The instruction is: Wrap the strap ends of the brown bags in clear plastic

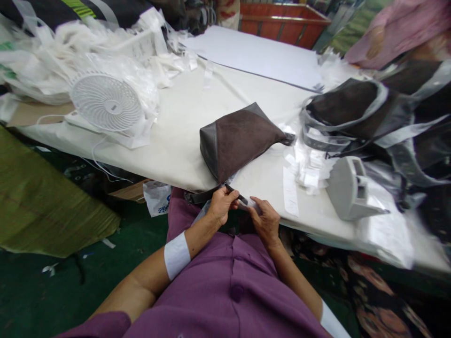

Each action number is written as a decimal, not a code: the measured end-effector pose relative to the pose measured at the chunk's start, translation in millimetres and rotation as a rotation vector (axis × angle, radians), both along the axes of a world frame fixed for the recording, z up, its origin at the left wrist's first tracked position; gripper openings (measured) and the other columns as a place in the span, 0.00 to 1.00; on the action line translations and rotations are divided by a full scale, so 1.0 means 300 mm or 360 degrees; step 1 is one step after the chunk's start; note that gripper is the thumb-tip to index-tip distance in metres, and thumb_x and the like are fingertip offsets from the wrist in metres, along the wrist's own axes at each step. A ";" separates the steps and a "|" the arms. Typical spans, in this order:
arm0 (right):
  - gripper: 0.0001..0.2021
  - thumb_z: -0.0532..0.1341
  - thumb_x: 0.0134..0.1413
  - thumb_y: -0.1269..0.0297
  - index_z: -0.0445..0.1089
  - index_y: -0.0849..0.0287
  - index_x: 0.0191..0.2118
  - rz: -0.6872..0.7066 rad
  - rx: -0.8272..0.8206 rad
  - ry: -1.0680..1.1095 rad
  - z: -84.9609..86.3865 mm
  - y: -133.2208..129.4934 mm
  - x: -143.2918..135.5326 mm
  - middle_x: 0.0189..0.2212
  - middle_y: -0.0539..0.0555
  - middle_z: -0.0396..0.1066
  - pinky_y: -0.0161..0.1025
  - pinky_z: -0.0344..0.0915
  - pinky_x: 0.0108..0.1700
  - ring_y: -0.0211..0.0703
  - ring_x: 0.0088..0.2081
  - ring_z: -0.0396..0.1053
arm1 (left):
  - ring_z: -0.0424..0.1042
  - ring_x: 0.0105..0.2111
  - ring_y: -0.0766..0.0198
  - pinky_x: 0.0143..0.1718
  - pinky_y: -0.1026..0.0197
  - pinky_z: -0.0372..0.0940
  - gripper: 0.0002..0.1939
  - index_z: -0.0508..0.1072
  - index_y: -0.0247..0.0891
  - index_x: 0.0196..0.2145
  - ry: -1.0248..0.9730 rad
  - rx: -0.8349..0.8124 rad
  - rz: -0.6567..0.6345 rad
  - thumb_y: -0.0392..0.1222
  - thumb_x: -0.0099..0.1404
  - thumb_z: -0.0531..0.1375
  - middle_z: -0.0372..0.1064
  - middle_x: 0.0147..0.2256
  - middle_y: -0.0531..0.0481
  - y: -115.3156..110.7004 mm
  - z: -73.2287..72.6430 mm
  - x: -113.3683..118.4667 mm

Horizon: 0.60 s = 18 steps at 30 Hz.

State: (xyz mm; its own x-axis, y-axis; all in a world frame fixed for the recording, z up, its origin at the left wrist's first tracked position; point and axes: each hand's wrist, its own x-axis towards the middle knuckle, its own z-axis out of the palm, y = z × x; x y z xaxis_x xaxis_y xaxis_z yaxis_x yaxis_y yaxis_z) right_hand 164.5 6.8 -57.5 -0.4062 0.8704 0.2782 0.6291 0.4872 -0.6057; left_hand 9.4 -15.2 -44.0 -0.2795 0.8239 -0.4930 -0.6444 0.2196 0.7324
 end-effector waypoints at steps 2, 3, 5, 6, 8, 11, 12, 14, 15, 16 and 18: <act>0.15 0.55 0.58 0.58 0.69 0.58 0.47 0.0025 -0.0016 -0.0008 0.002 0.002 -0.009 0.33 0.55 0.70 0.40 0.64 0.39 0.44 0.35 0.68 | 0.60 0.17 0.74 0.16 0.70 0.52 0.16 0.66 0.34 0.27 0.0024 -0.0006 0.0012 0.43 0.46 0.69 0.62 0.20 0.57 -0.003 -0.002 0.002; 0.15 0.55 0.58 0.58 0.69 0.58 0.47 0.0037 -0.0025 -0.0015 0.005 0.003 -0.015 0.33 0.55 0.70 0.40 0.64 0.40 0.44 0.35 0.68 | 0.58 0.17 0.75 0.15 0.71 0.50 0.17 0.66 0.34 0.27 0.0039 -0.0009 0.0018 0.44 0.46 0.69 0.60 0.20 0.57 -0.004 -0.002 0.003; 0.15 0.55 0.57 0.59 0.69 0.58 0.47 0.0056 -0.0037 -0.0035 0.010 0.006 -0.028 0.33 0.55 0.70 0.41 0.65 0.40 0.45 0.35 0.68 | 0.56 0.16 0.76 0.15 0.71 0.47 0.16 0.66 0.34 0.26 0.0079 -0.0023 0.0025 0.44 0.46 0.68 0.59 0.19 0.58 -0.005 -0.002 0.004; 0.15 0.56 0.57 0.59 0.69 0.58 0.47 0.0067 -0.0046 -0.0047 0.014 0.008 -0.036 0.34 0.56 0.70 0.41 0.65 0.41 0.45 0.36 0.68 | 0.55 0.16 0.77 0.15 0.71 0.46 0.16 0.65 0.34 0.26 0.0098 -0.0036 0.0026 0.44 0.46 0.68 0.58 0.19 0.59 -0.005 -0.002 0.004; 0.15 0.56 0.56 0.60 0.70 0.59 0.46 0.0087 -0.0078 -0.0064 0.022 0.016 -0.054 0.34 0.57 0.71 0.41 0.64 0.42 0.46 0.37 0.68 | 0.54 0.16 0.77 0.14 0.71 0.45 0.16 0.65 0.35 0.26 0.0125 -0.0068 0.0029 0.43 0.46 0.67 0.56 0.19 0.60 -0.005 -0.002 0.006; 0.14 0.57 0.54 0.61 0.71 0.60 0.44 0.0084 -0.0208 -0.0029 0.036 0.031 -0.082 0.35 0.57 0.72 0.42 0.64 0.44 0.47 0.38 0.69 | 0.54 0.15 0.76 0.14 0.71 0.44 0.15 0.65 0.35 0.28 0.0138 -0.0092 0.0050 0.44 0.47 0.67 0.56 0.19 0.60 -0.012 0.002 0.008; 0.14 0.58 0.52 0.62 0.72 0.59 0.44 0.0052 -0.0283 0.0010 0.040 0.036 -0.091 0.36 0.56 0.72 0.43 0.64 0.44 0.47 0.38 0.69 | 0.55 0.15 0.76 0.14 0.71 0.45 0.15 0.66 0.36 0.30 0.0130 -0.0080 0.0064 0.44 0.49 0.66 0.57 0.20 0.60 -0.019 0.005 0.008; 0.15 0.59 0.50 0.61 0.73 0.58 0.43 -0.0044 -0.0481 0.0122 0.045 0.045 -0.105 0.35 0.55 0.73 0.42 0.64 0.42 0.46 0.36 0.69 | 0.58 0.15 0.75 0.13 0.71 0.46 0.15 0.67 0.37 0.34 0.0116 -0.0066 0.0063 0.46 0.51 0.64 0.60 0.23 0.58 -0.038 0.013 0.007; 0.15 0.60 0.48 0.60 0.73 0.58 0.43 -0.0094 -0.0587 0.0183 0.045 0.050 -0.111 0.34 0.54 0.73 0.41 0.65 0.40 0.45 0.34 0.69 | 0.59 0.15 0.75 0.13 0.70 0.47 0.15 0.67 0.37 0.36 0.0108 -0.0081 0.0035 0.45 0.52 0.63 0.62 0.24 0.57 -0.050 0.019 0.007; 0.16 0.60 0.47 0.60 0.73 0.57 0.43 -0.0133 -0.0681 0.0241 0.043 0.053 -0.116 0.33 0.53 0.73 0.40 0.65 0.38 0.44 0.32 0.68 | 0.61 0.15 0.75 0.13 0.70 0.47 0.15 0.67 0.37 0.36 0.0099 -0.0112 -0.0008 0.44 0.52 0.63 0.64 0.26 0.56 -0.062 0.024 0.006; 0.18 0.61 0.45 0.59 0.73 0.57 0.44 -0.0154 -0.0802 0.0343 0.034 0.061 -0.123 0.31 0.52 0.73 0.39 0.64 0.35 0.43 0.31 0.68 | 0.62 0.15 0.74 0.13 0.70 0.47 0.14 0.67 0.37 0.36 0.0054 -0.0197 -0.0107 0.42 0.51 0.63 0.66 0.28 0.54 -0.081 0.034 0.007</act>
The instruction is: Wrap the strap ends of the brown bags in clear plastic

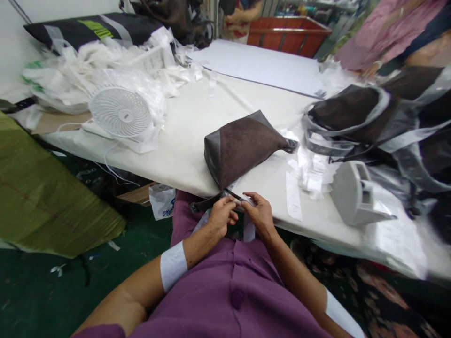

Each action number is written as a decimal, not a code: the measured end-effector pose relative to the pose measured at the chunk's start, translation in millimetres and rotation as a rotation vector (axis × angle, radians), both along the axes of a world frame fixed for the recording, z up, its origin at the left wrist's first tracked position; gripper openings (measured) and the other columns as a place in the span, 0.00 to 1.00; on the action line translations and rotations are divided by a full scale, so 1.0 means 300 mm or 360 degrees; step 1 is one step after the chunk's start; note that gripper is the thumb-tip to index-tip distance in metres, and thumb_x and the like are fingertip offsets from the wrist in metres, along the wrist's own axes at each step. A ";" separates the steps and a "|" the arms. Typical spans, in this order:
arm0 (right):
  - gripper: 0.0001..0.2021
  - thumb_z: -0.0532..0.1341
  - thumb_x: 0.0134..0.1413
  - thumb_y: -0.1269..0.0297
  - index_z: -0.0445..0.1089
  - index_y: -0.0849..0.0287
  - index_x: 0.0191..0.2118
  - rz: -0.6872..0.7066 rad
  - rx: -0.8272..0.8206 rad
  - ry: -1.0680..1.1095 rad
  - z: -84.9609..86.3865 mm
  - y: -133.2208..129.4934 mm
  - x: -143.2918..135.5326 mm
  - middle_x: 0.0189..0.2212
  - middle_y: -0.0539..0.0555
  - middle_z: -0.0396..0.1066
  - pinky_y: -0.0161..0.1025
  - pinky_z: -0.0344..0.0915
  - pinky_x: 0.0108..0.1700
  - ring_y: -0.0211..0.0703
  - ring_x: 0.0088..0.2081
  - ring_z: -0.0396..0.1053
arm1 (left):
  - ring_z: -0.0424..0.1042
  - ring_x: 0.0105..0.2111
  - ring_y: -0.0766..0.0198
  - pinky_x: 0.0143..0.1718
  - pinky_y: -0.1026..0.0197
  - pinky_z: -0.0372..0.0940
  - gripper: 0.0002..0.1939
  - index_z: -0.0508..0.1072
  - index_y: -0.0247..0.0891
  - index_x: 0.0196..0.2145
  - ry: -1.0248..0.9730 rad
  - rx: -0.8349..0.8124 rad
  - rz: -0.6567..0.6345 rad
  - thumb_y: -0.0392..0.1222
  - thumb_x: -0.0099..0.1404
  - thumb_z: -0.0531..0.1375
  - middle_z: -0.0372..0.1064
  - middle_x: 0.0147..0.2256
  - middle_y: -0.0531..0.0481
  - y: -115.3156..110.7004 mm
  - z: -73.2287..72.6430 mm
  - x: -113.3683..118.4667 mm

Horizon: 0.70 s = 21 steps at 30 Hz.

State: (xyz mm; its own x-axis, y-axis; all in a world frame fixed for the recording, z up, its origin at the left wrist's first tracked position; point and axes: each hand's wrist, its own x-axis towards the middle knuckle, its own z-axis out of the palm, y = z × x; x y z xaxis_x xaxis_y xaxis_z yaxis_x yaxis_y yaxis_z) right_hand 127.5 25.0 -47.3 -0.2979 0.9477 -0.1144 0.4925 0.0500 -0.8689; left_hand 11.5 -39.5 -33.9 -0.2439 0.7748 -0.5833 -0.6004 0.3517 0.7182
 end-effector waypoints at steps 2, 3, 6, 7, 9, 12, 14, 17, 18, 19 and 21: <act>0.19 0.62 0.44 0.59 0.73 0.58 0.44 0.0009 -0.0033 0.0086 -0.011 0.005 -0.007 0.31 0.52 0.73 0.38 0.64 0.35 0.43 0.32 0.67 | 0.61 0.15 0.75 0.13 0.70 0.46 0.13 0.67 0.36 0.34 -0.0060 -0.0045 -0.0007 0.40 0.50 0.63 0.66 0.27 0.54 -0.005 0.003 0.003; 0.19 0.62 0.44 0.58 0.73 0.58 0.44 0.0020 -0.0037 0.0116 -0.015 0.006 -0.010 0.32 0.52 0.73 0.38 0.64 0.35 0.43 0.32 0.67 | 0.60 0.15 0.75 0.13 0.71 0.46 0.12 0.67 0.36 0.33 -0.0072 -0.0050 0.0025 0.40 0.50 0.63 0.64 0.25 0.55 -0.002 0.003 0.004; 0.19 0.62 0.43 0.57 0.73 0.59 0.43 0.0048 -0.0064 0.0151 -0.014 0.003 -0.018 0.31 0.52 0.72 0.37 0.63 0.33 0.42 0.31 0.66 | 0.57 0.14 0.75 0.13 0.71 0.44 0.09 0.64 0.36 0.27 -0.0046 -0.0072 0.0138 0.38 0.51 0.62 0.59 0.19 0.58 0.023 -0.007 0.009; 0.20 0.62 0.43 0.56 0.73 0.60 0.43 0.0054 -0.0080 0.0163 -0.010 0.000 -0.020 0.31 0.52 0.72 0.36 0.63 0.32 0.41 0.31 0.66 | 0.56 0.14 0.75 0.14 0.71 0.43 0.08 0.64 0.36 0.26 -0.0044 -0.0084 0.0153 0.38 0.52 0.62 0.58 0.18 0.58 0.031 -0.011 0.011; 0.20 0.64 0.43 0.55 0.73 0.60 0.43 0.0032 -0.0134 0.0222 0.004 -0.006 -0.021 0.30 0.51 0.71 0.35 0.62 0.31 0.40 0.30 0.65 | 0.55 0.13 0.75 0.14 0.71 0.43 0.07 0.63 0.35 0.25 -0.0078 -0.0091 0.0160 0.37 0.52 0.61 0.57 0.17 0.58 0.045 -0.018 0.013; 0.23 0.64 0.43 0.53 0.71 0.60 0.44 -0.0055 -0.0428 0.0482 0.024 -0.012 -0.014 0.28 0.51 0.70 0.34 0.61 0.28 0.38 0.26 0.65 | 0.55 0.14 0.75 0.14 0.71 0.43 0.07 0.64 0.35 0.25 -0.0140 -0.0076 0.0212 0.36 0.52 0.61 0.58 0.17 0.57 0.051 -0.020 0.015; 0.21 0.64 0.44 0.50 0.70 0.61 0.40 -0.0109 -0.0708 0.0670 0.031 -0.011 -0.007 0.26 0.51 0.70 0.34 0.61 0.25 0.38 0.23 0.65 | 0.56 0.14 0.76 0.14 0.71 0.43 0.06 0.64 0.34 0.26 -0.0160 -0.0070 0.0279 0.36 0.53 0.60 0.61 0.19 0.55 0.050 -0.017 0.014; 0.17 0.66 0.40 0.52 0.68 0.61 0.30 -0.0199 -0.0871 0.0749 0.025 -0.003 -0.002 0.22 0.49 0.67 0.33 0.61 0.23 0.37 0.20 0.64 | 0.56 0.15 0.77 0.14 0.71 0.44 0.05 0.64 0.34 0.27 -0.0170 -0.0081 0.0348 0.36 0.54 0.59 0.67 0.25 0.51 0.046 -0.011 0.017; 0.16 0.67 0.38 0.53 0.67 0.60 0.29 -0.0226 -0.0864 0.0739 0.020 0.000 -0.003 0.21 0.48 0.67 0.33 0.61 0.22 0.36 0.20 0.64 | 0.57 0.15 0.77 0.15 0.70 0.45 0.05 0.64 0.35 0.27 -0.0158 -0.0092 0.0356 0.36 0.54 0.59 0.68 0.27 0.50 0.044 -0.009 0.019; 0.16 0.67 0.37 0.54 0.67 0.60 0.28 -0.0241 -0.0849 0.0726 0.015 0.003 -0.005 0.21 0.48 0.67 0.33 0.62 0.22 0.36 0.20 0.64 | 0.58 0.15 0.76 0.15 0.70 0.46 0.05 0.64 0.35 0.28 -0.0142 -0.0100 0.0342 0.36 0.54 0.59 0.68 0.28 0.50 0.042 -0.009 0.023; 0.15 0.66 0.38 0.55 0.68 0.60 0.30 -0.0211 -0.0798 0.0670 0.006 0.008 -0.012 0.22 0.49 0.68 0.34 0.63 0.23 0.37 0.21 0.64 | 0.59 0.16 0.74 0.15 0.70 0.46 0.05 0.65 0.36 0.28 -0.0110 -0.0116 0.0262 0.37 0.54 0.59 0.68 0.26 0.50 0.035 -0.012 0.032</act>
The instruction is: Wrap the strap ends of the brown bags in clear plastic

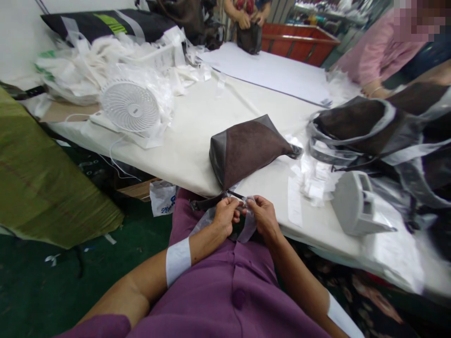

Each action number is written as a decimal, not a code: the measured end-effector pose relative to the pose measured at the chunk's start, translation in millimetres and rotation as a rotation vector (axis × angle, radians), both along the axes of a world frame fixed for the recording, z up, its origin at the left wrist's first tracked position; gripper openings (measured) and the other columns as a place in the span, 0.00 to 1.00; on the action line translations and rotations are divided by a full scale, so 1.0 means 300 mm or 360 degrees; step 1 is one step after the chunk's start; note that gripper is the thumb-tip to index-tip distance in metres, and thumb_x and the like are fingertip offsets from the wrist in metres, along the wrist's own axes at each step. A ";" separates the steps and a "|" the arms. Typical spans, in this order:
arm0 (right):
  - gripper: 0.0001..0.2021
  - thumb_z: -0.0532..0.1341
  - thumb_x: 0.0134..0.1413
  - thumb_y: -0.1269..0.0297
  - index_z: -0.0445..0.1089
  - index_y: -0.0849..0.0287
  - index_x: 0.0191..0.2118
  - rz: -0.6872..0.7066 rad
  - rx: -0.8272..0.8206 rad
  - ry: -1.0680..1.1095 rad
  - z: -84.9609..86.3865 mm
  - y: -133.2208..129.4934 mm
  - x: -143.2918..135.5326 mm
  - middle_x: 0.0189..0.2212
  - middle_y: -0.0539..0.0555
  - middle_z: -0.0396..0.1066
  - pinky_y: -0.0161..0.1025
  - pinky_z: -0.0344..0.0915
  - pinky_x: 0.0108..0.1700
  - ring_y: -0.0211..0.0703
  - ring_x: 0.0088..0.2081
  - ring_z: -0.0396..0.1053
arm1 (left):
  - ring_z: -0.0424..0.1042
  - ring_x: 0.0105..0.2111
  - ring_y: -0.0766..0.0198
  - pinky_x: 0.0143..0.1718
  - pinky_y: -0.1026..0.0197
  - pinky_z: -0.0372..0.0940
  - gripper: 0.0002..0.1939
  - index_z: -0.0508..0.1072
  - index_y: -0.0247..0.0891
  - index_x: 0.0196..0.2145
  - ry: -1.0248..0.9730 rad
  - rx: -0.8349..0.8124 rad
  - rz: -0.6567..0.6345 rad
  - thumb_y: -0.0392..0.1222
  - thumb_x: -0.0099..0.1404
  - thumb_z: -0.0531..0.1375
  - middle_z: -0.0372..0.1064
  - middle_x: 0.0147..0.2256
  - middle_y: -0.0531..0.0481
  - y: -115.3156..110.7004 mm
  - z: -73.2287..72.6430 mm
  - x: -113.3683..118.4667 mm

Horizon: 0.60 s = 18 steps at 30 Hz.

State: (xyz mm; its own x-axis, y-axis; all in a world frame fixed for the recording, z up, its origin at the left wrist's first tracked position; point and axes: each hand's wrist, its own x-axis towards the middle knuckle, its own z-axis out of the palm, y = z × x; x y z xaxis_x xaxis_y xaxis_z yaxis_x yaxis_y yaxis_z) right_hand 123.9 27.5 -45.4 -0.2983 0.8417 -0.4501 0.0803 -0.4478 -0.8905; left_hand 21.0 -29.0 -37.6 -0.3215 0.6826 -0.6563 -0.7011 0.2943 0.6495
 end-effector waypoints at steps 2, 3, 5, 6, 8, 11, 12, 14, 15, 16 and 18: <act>0.15 0.64 0.41 0.55 0.70 0.60 0.34 0.0090 0.0131 -0.0122 -0.002 0.004 -0.005 0.25 0.51 0.70 0.35 0.63 0.25 0.40 0.23 0.66 | 0.59 0.16 0.73 0.15 0.70 0.45 0.06 0.66 0.36 0.29 0.0019 0.0007 -0.0077 0.40 0.55 0.60 0.66 0.23 0.51 -0.007 -0.009 0.007; 0.16 0.63 0.42 0.55 0.71 0.60 0.36 0.0150 0.0238 -0.0209 0.000 0.005 -0.007 0.26 0.52 0.71 0.35 0.63 0.26 0.40 0.24 0.66 | 0.59 0.16 0.73 0.15 0.70 0.45 0.07 0.66 0.36 0.29 0.0023 0.0013 -0.0103 0.41 0.55 0.60 0.65 0.22 0.51 -0.010 -0.014 0.010; 0.16 0.62 0.44 0.57 0.72 0.60 0.39 0.0272 0.0521 -0.0431 0.011 0.010 -0.005 0.28 0.52 0.71 0.36 0.63 0.29 0.40 0.26 0.66 | 0.58 0.16 0.73 0.15 0.69 0.45 0.06 0.66 0.37 0.29 0.0038 0.0017 -0.0110 0.41 0.55 0.60 0.64 0.21 0.52 -0.013 -0.026 0.011; 0.16 0.61 0.44 0.58 0.73 0.59 0.41 0.0331 0.0671 -0.0547 0.018 0.013 -0.003 0.28 0.51 0.71 0.36 0.62 0.31 0.40 0.27 0.65 | 0.58 0.16 0.73 0.15 0.69 0.45 0.06 0.66 0.37 0.28 0.0046 0.0015 -0.0097 0.41 0.55 0.60 0.64 0.21 0.52 -0.014 -0.031 0.009; 0.18 0.61 0.45 0.60 0.73 0.57 0.44 0.0432 0.0919 -0.0734 0.034 0.019 0.001 0.26 0.50 0.69 0.35 0.61 0.34 0.39 0.27 0.64 | 0.58 0.16 0.73 0.15 0.69 0.46 0.06 0.66 0.37 0.28 0.0053 0.0002 -0.0085 0.40 0.54 0.60 0.64 0.22 0.52 -0.014 -0.038 0.005; 0.20 0.61 0.46 0.61 0.71 0.56 0.48 0.0560 0.1073 -0.0816 0.048 0.026 0.004 0.25 0.49 0.67 0.34 0.60 0.34 0.38 0.27 0.63 | 0.57 0.16 0.72 0.15 0.68 0.47 0.06 0.66 0.38 0.26 0.0049 -0.0018 -0.0067 0.39 0.53 0.61 0.63 0.21 0.53 -0.012 -0.042 -0.001; 0.20 0.61 0.46 0.61 0.71 0.56 0.49 0.0589 0.1088 -0.0814 0.050 0.028 0.003 0.25 0.49 0.67 0.34 0.60 0.34 0.37 0.27 0.62 | 0.58 0.16 0.72 0.15 0.68 0.47 0.06 0.66 0.38 0.26 0.0036 -0.0015 -0.0056 0.38 0.52 0.61 0.63 0.21 0.53 -0.012 -0.042 -0.001; 0.21 0.61 0.47 0.61 0.71 0.56 0.49 0.0631 0.1099 -0.0816 0.049 0.032 0.001 0.24 0.48 0.66 0.34 0.59 0.33 0.37 0.26 0.62 | 0.59 0.16 0.72 0.15 0.68 0.47 0.04 0.67 0.38 0.27 0.0012 -0.0004 -0.0023 0.38 0.53 0.61 0.63 0.22 0.53 -0.011 -0.043 0.000; 0.21 0.62 0.47 0.61 0.70 0.56 0.49 0.0646 0.1098 -0.0820 0.048 0.034 -0.001 0.24 0.48 0.66 0.34 0.59 0.33 0.37 0.26 0.62 | 0.59 0.16 0.71 0.15 0.68 0.47 0.04 0.67 0.38 0.28 0.0006 -0.0003 -0.0011 0.37 0.53 0.60 0.64 0.22 0.52 -0.010 -0.044 0.001; 0.21 0.62 0.47 0.62 0.70 0.55 0.49 0.0666 0.1096 -0.0823 0.048 0.037 -0.002 0.24 0.48 0.66 0.34 0.59 0.33 0.37 0.26 0.62 | 0.59 0.16 0.71 0.16 0.67 0.47 0.03 0.67 0.38 0.28 0.0009 -0.0009 -0.0007 0.37 0.53 0.60 0.63 0.22 0.52 -0.009 -0.046 0.002; 0.21 0.62 0.45 0.63 0.71 0.55 0.49 0.0723 0.1099 -0.0820 0.048 0.044 -0.002 0.25 0.48 0.67 0.34 0.59 0.34 0.37 0.27 0.63 | 0.59 0.16 0.71 0.15 0.67 0.47 0.03 0.67 0.38 0.26 0.0038 -0.0038 -0.0008 0.37 0.53 0.60 0.62 0.21 0.53 -0.006 -0.052 0.005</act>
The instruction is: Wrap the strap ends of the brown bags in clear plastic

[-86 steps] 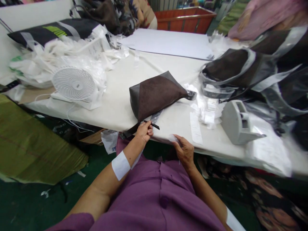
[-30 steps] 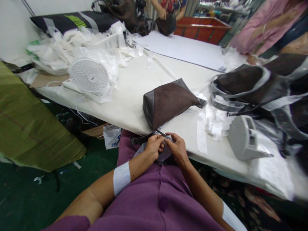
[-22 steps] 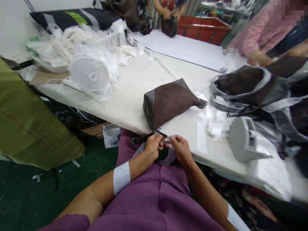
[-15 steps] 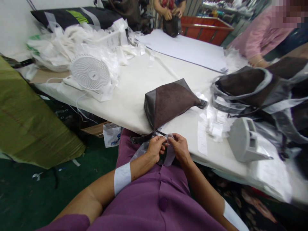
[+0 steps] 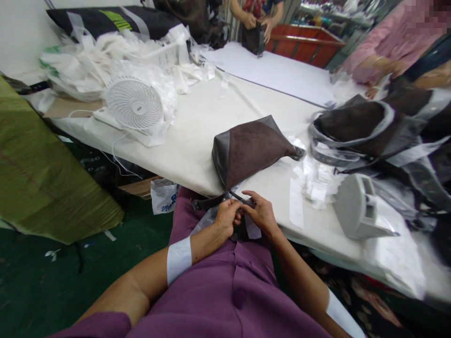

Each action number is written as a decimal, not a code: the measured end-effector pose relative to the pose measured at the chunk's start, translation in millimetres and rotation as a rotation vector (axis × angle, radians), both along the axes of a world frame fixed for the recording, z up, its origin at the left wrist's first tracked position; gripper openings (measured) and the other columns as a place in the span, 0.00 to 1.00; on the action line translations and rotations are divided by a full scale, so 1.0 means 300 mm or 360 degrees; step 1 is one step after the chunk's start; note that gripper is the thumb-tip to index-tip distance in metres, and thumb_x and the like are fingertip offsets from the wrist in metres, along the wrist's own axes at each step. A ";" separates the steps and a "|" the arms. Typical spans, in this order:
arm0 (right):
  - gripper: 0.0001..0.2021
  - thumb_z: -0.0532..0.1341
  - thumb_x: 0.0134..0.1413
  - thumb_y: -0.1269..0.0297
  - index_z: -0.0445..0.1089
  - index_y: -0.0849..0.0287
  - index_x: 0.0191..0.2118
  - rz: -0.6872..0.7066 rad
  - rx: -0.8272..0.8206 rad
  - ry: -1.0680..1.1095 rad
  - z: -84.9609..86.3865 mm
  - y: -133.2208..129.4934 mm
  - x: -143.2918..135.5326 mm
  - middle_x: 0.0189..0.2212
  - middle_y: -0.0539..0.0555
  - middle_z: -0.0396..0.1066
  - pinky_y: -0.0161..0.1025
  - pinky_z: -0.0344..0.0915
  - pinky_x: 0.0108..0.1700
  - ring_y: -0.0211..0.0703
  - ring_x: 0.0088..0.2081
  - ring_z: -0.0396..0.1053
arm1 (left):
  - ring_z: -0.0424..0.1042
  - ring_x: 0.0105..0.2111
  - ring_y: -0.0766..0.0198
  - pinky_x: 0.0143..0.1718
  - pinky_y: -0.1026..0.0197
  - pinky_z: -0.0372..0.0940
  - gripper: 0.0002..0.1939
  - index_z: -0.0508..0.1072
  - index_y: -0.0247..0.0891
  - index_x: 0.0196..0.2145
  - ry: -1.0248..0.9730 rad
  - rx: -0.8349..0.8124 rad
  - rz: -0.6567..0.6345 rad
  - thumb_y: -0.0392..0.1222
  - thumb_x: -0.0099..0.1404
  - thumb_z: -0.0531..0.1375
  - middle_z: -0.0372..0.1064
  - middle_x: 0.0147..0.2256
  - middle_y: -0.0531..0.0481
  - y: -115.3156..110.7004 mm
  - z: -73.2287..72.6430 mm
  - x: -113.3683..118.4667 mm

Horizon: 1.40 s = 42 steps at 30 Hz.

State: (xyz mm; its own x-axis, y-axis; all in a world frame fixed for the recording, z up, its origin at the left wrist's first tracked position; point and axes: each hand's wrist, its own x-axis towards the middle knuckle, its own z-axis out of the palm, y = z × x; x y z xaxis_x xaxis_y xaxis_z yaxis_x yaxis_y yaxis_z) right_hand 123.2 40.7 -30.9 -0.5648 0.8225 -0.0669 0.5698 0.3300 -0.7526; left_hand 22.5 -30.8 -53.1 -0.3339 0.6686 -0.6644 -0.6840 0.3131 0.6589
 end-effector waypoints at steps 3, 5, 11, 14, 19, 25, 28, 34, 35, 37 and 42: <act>0.24 0.63 0.42 0.63 0.71 0.54 0.49 0.0031 -0.0069 0.0010 0.005 0.009 0.011 0.28 0.50 0.69 0.34 0.60 0.35 0.38 0.28 0.64 | 0.57 0.16 0.72 0.16 0.67 0.45 0.05 0.65 0.38 0.25 -0.0007 0.0025 0.0026 0.36 0.53 0.60 0.60 0.19 0.54 0.006 -0.006 0.003; 0.23 0.63 0.43 0.59 0.70 0.56 0.49 -0.0067 -0.0251 0.0088 0.006 0.012 0.025 0.29 0.51 0.70 0.34 0.60 0.32 0.38 0.27 0.64 | 0.56 0.15 0.73 0.16 0.68 0.45 0.06 0.64 0.38 0.25 -0.0031 0.0053 0.0092 0.37 0.54 0.60 0.58 0.18 0.56 0.009 -0.002 0.003; 0.18 0.58 0.48 0.51 0.74 0.64 0.30 -0.0281 -0.0679 0.0264 -0.015 0.027 0.049 0.20 0.50 0.66 0.33 0.54 0.24 0.35 0.22 0.59 | 0.55 0.15 0.74 0.15 0.69 0.45 0.07 0.62 0.38 0.27 -0.0019 0.0002 0.0189 0.38 0.55 0.60 0.56 0.19 0.58 0.011 0.027 -0.002; 0.16 0.60 0.44 0.53 0.73 0.63 0.27 -0.0342 -0.0651 0.0216 -0.033 0.044 0.025 0.18 0.48 0.64 0.32 0.51 0.23 0.34 0.21 0.57 | 0.55 0.15 0.75 0.15 0.70 0.45 0.07 0.61 0.38 0.27 -0.0011 -0.0048 0.0197 0.37 0.56 0.59 0.55 0.18 0.59 0.013 0.038 -0.007; 0.13 0.61 0.40 0.56 0.71 0.63 0.25 -0.0285 -0.0739 0.0259 -0.052 0.066 -0.042 0.16 0.48 0.62 0.31 0.50 0.21 0.33 0.19 0.55 | 0.56 0.14 0.75 0.14 0.70 0.44 0.06 0.61 0.37 0.26 -0.0058 -0.0020 0.0234 0.36 0.56 0.58 0.55 0.17 0.59 0.013 0.044 -0.019; 0.11 0.60 0.40 0.56 0.68 0.61 0.23 -0.0325 -0.0640 0.0240 -0.049 0.087 -0.121 0.15 0.46 0.60 0.31 0.49 0.20 0.32 0.18 0.52 | 0.58 0.14 0.75 0.14 0.70 0.47 0.07 0.65 0.36 0.29 -0.0206 0.0050 0.0319 0.32 0.50 0.60 0.63 0.22 0.56 -0.004 0.054 -0.056; 0.11 0.60 0.41 0.57 0.67 0.61 0.21 -0.0283 -0.0481 0.0180 -0.042 0.090 -0.169 0.16 0.47 0.61 0.31 0.50 0.21 0.33 0.19 0.54 | 0.60 0.15 0.75 0.15 0.69 0.49 0.10 0.68 0.35 0.31 -0.0302 0.0080 0.0318 0.29 0.49 0.60 0.65 0.24 0.54 -0.015 0.055 -0.069; 0.10 0.60 0.40 0.59 0.69 0.61 0.21 -0.0193 -0.0346 0.0100 -0.032 0.091 -0.245 0.18 0.47 0.64 0.31 0.52 0.24 0.33 0.22 0.58 | 0.59 0.15 0.74 0.14 0.71 0.46 0.07 0.64 0.36 0.29 -0.0418 -0.0079 0.0572 0.35 0.55 0.61 0.61 0.21 0.56 0.022 0.046 -0.080; 0.11 0.60 0.40 0.58 0.68 0.61 0.21 -0.0192 -0.0430 0.0113 -0.027 0.097 -0.248 0.16 0.47 0.62 0.31 0.51 0.23 0.33 0.21 0.56 | 0.58 0.14 0.75 0.14 0.71 0.45 0.08 0.63 0.36 0.28 -0.0426 -0.0109 0.0590 0.35 0.55 0.62 0.60 0.21 0.57 0.033 0.047 -0.084; 0.13 0.60 0.42 0.55 0.67 0.61 0.20 -0.0161 -0.0655 0.0142 -0.011 0.117 -0.245 0.14 0.46 0.58 0.31 0.48 0.20 0.32 0.19 0.52 | 0.55 0.13 0.76 0.14 0.71 0.43 0.09 0.62 0.36 0.26 -0.0429 -0.0125 0.0589 0.34 0.55 0.62 0.57 0.19 0.58 0.049 0.051 -0.093; 0.16 0.62 0.41 0.51 0.68 0.62 0.22 0.0063 -0.0846 -0.0006 0.031 0.156 -0.192 0.15 0.46 0.58 0.31 0.46 0.19 0.31 0.18 0.52 | 0.52 0.13 0.77 0.14 0.71 0.41 0.10 0.63 0.35 0.26 -0.0426 -0.0020 0.0516 0.35 0.54 0.63 0.54 0.17 0.59 0.053 0.051 -0.105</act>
State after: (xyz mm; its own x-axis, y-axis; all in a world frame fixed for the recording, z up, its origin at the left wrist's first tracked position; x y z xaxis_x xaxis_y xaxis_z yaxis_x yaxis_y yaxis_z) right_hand 65.6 87.4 -21.7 -0.5935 0.6527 -0.4709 0.5677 -0.0752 -0.8198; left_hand -9.1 -14.8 -37.9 -0.3402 0.5486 -0.7637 -0.8950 0.0605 0.4420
